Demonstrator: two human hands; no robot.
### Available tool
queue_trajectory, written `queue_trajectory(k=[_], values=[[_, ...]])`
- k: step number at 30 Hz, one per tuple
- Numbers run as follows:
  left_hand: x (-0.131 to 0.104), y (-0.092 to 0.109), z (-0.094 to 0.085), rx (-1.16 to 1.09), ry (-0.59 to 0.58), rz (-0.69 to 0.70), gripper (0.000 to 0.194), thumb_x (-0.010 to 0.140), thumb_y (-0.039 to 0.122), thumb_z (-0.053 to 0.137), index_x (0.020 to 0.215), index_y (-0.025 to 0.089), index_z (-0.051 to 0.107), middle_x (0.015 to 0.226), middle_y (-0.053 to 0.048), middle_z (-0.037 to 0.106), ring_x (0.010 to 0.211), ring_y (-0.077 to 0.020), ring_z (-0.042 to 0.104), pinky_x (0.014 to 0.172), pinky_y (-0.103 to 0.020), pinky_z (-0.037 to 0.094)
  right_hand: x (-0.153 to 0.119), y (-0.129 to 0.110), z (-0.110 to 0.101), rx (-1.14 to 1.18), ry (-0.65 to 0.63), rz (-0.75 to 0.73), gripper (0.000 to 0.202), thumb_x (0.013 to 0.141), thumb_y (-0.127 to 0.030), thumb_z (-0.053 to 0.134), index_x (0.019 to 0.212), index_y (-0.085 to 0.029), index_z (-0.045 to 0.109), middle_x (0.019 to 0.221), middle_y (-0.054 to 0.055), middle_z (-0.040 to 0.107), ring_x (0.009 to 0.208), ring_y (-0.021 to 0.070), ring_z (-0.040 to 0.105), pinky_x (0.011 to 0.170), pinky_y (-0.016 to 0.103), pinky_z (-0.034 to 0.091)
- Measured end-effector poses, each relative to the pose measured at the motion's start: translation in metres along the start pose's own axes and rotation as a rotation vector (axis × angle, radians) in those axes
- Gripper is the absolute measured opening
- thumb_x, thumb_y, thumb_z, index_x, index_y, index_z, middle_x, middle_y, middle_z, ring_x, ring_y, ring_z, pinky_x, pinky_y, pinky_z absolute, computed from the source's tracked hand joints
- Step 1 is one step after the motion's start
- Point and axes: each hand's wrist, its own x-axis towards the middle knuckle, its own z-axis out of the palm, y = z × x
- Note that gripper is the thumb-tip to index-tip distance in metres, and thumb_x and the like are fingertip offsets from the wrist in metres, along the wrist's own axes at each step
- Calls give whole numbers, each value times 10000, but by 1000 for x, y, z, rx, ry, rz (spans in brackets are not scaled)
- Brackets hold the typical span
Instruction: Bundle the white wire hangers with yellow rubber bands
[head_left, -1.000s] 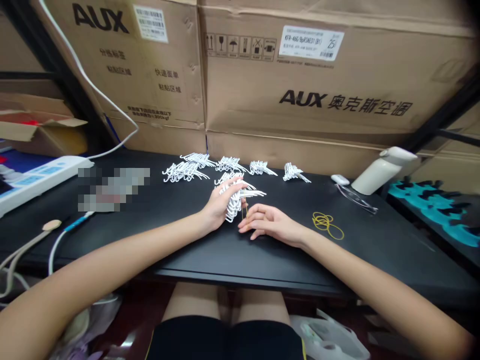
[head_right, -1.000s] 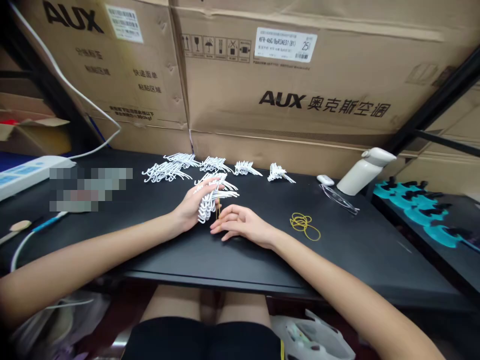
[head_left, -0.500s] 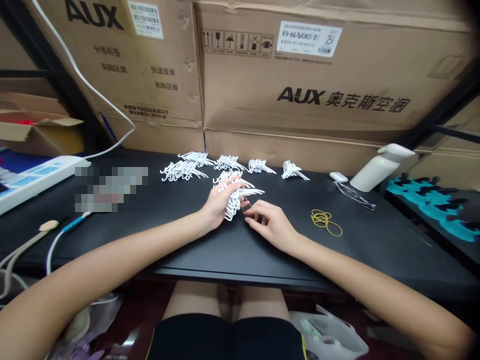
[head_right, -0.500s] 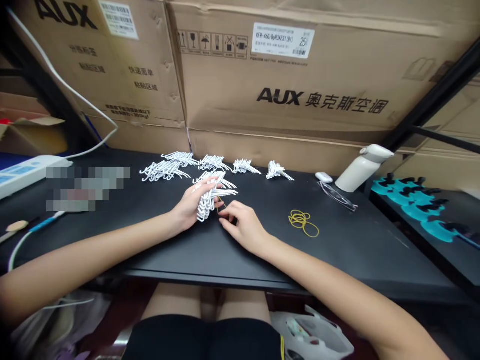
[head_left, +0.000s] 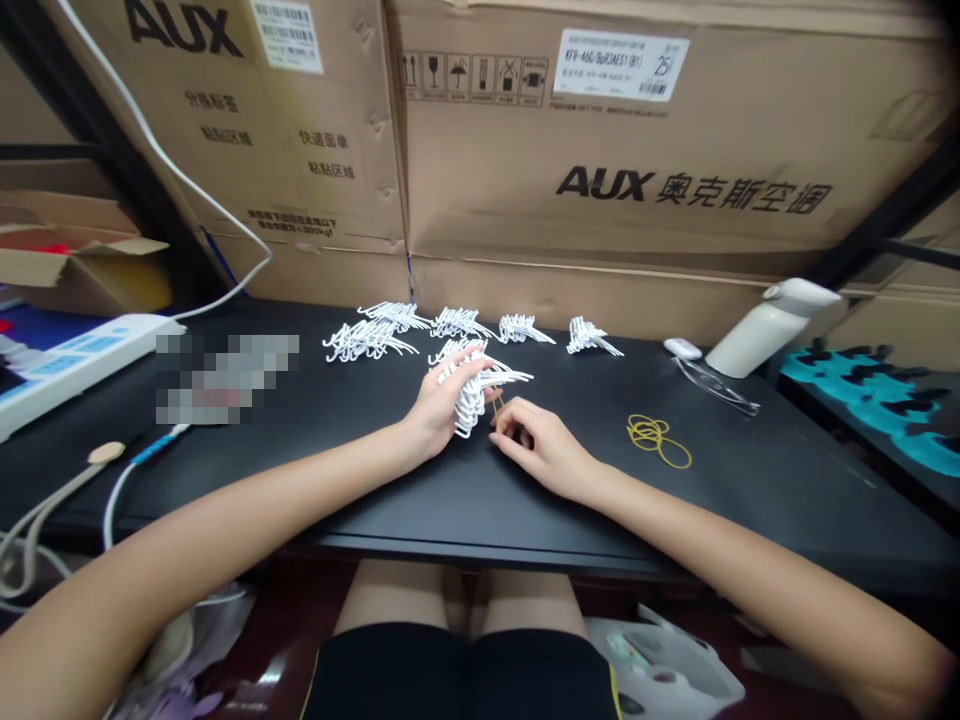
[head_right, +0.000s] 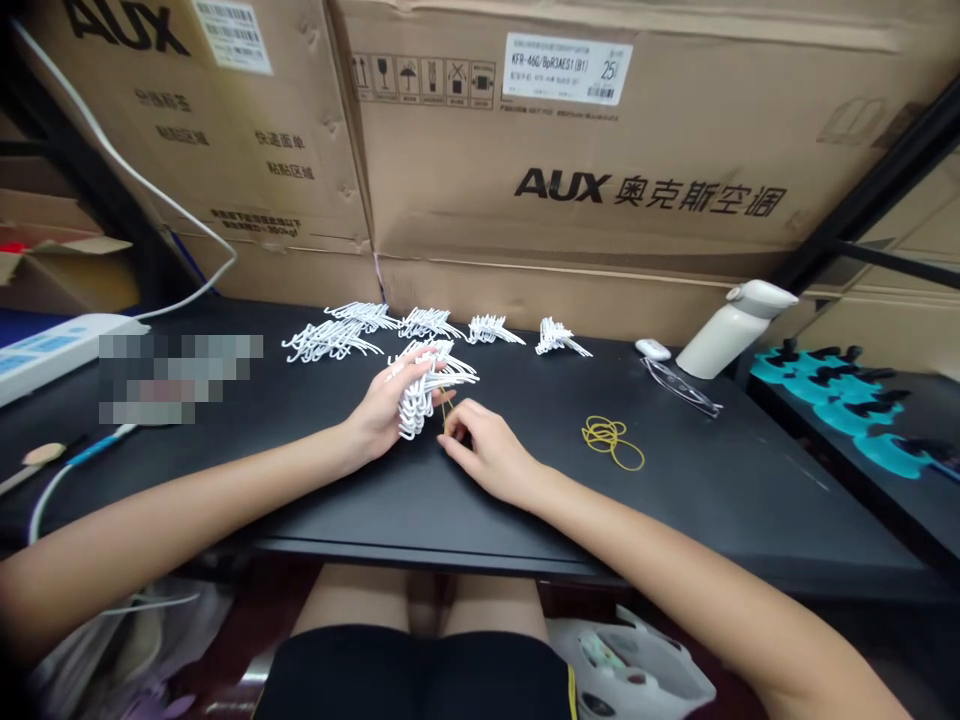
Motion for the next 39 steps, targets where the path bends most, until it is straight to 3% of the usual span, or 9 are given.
queue_trajectory(k=[5, 15, 18, 23, 30, 36, 39], values=[[-2, 5, 1, -21, -69, -20, 385, 765, 206, 673, 1136, 178, 575, 1051, -72, 653, 592, -80, 612, 761, -370, 575, 0, 1, -2, 119, -63, 49, 130, 932, -255, 439, 881, -179, 531, 833, 23, 639, 661, 118, 543, 620, 247, 418], [-4, 7, -1, 39, -171, -45, 423, 748, 242, 697, 1153, 202, 582, 1097, -66, 630, 586, -70, 614, 622, -244, 568, 0, -7, -5, 277, -162, 78, 196, 951, -272, 403, 861, -177, 548, 936, 52, 654, 836, 152, 576, 757, 292, 439], [-4, 9, 0, 47, -186, -50, 424, 744, 233, 698, 1148, 200, 577, 1117, -70, 624, 601, -79, 631, 646, -254, 572, 1, -5, -5, 381, -158, 111, 191, 941, -285, 425, 849, -173, 550, 959, 56, 652, 804, 138, 563, 712, 277, 444], [-7, 11, 2, 66, -233, -32, 467, 737, 241, 707, 1176, 211, 552, 1149, -88, 614, 637, -113, 651, 549, -231, 548, 7, 5, -4, 684, -156, 219, 217, 879, -361, 524, 764, -178, 506, 937, 64, 649, 747, 131, 563, 542, 234, 464], [-9, 10, 3, 91, -229, -33, 469, 722, 253, 720, 1166, 208, 574, 1139, -94, 626, 630, -117, 641, 546, -241, 539, 6, 5, -1, 789, -95, 275, 303, 858, -450, 553, 961, -166, 571, 940, 68, 646, 764, 142, 645, 622, 277, 563], [-3, 7, 1, 56, -166, 8, 443, 727, 242, 723, 1146, 197, 583, 1090, -80, 649, 624, -100, 633, 628, -252, 553, 7, 8, -4, 554, 152, 169, 260, 797, -416, 641, 768, -158, 660, 911, 66, 625, 764, 149, 601, 538, 244, 528], [-3, 8, 1, 45, -134, 23, 429, 729, 252, 725, 1131, 196, 588, 1074, -69, 651, 620, -98, 635, 666, -278, 564, 7, 11, -5, 471, 203, 147, 211, 801, -371, 646, 768, -167, 688, 901, 70, 640, 806, 166, 602, 609, 271, 523]])
